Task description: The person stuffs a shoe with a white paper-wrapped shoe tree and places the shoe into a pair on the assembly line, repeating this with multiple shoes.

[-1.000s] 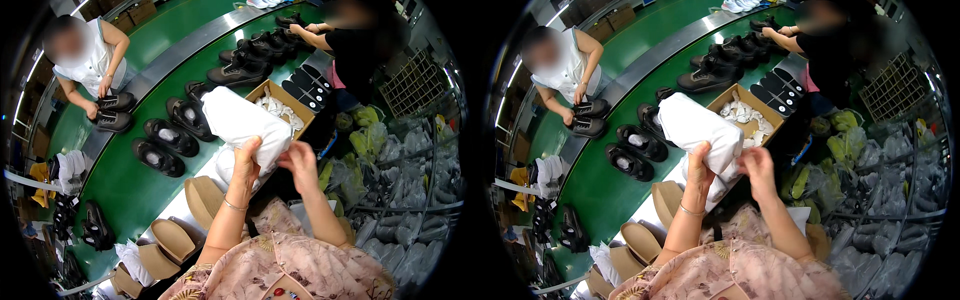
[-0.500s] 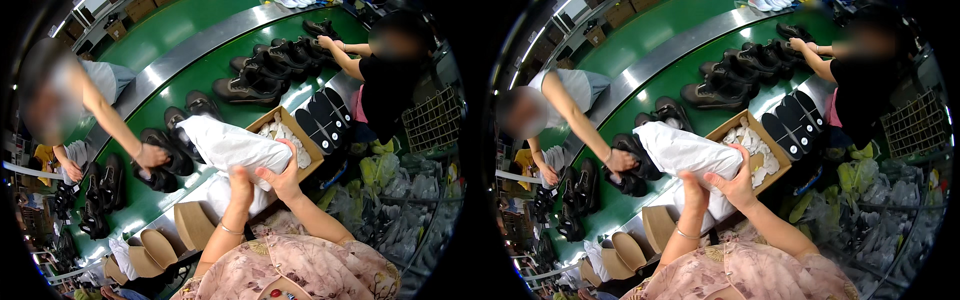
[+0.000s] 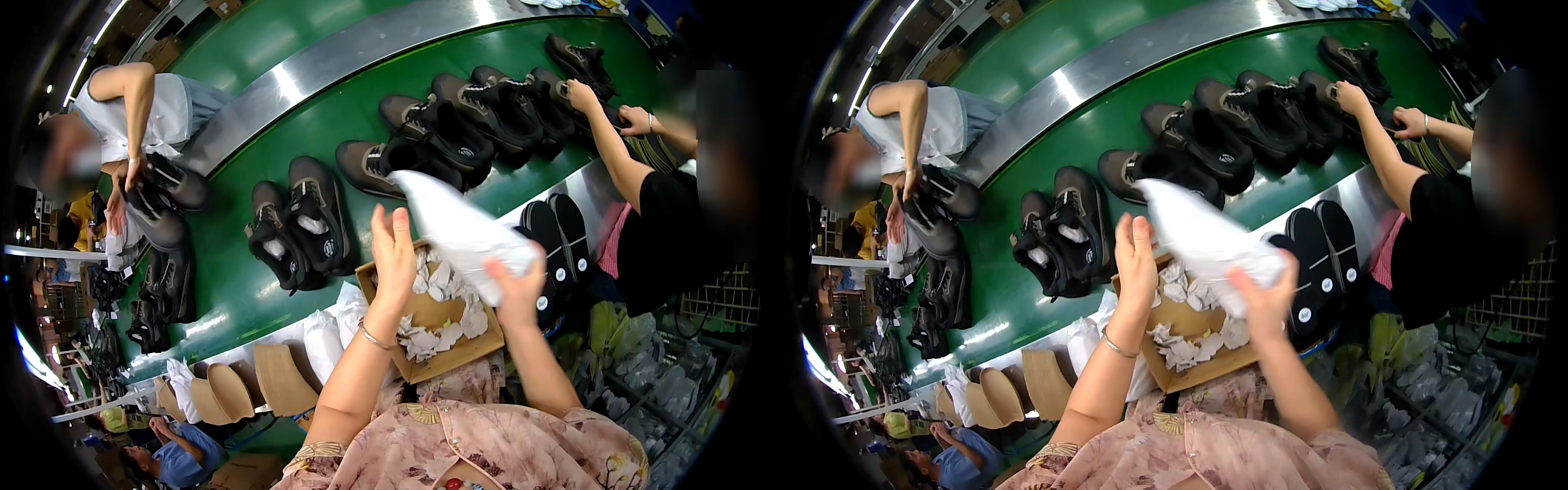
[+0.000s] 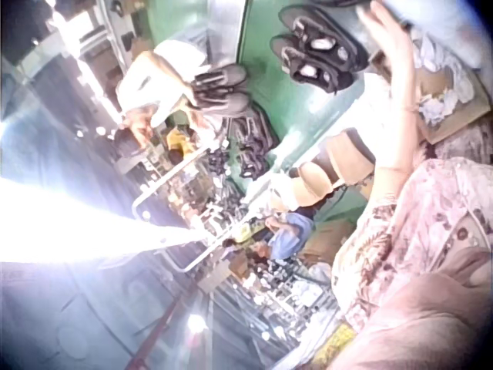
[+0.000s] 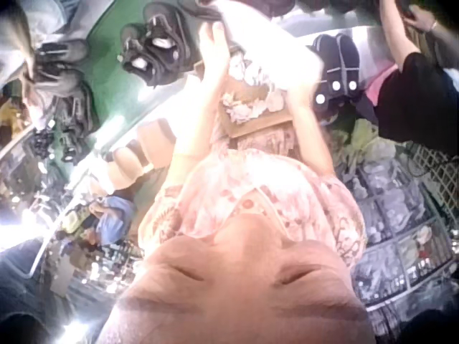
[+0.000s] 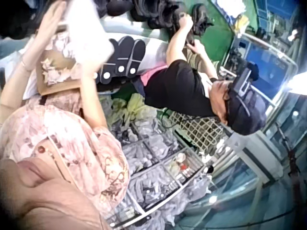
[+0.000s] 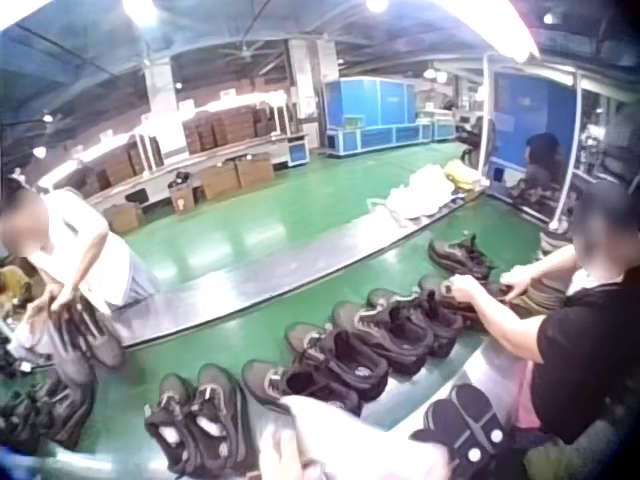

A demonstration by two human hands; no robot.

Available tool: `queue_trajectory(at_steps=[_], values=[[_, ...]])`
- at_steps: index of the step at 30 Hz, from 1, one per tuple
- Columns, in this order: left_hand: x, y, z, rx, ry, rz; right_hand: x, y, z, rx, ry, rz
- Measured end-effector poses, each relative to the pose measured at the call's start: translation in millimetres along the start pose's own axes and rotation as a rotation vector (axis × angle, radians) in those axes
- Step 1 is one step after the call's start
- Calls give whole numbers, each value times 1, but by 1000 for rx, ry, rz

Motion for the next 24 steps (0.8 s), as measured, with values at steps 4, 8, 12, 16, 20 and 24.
queue_trajectory(at_steps=[4, 8, 12, 16, 20, 24], values=[[55, -14, 46, 685, -149, 790, -51, 27, 44, -197, -60, -240], [89, 8, 106, 439, 26, 1221, -42, 30, 42, -306, 91, -367], [58, 7, 118, 382, 262, 590, -45, 21, 63, -218, 182, -252], [26, 19, 121, -3, 369, 54, -20, 11, 98, -213, 354, -366], [31, 0, 98, 406, 211, 536, 19, 30, 113, -400, 613, -670], [-17, 22, 133, -336, 373, -865, 54, 47, 130, -428, 740, -822]])
Point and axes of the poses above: each hand's wrist, its own z-axis towards the middle knuckle, its own x-axis out of the palm, y = z × x, the point moved 2 cm from there along z, towards the middle knuckle, and after that the axes turned 15 degrees about -x, right-handed, at the moved point
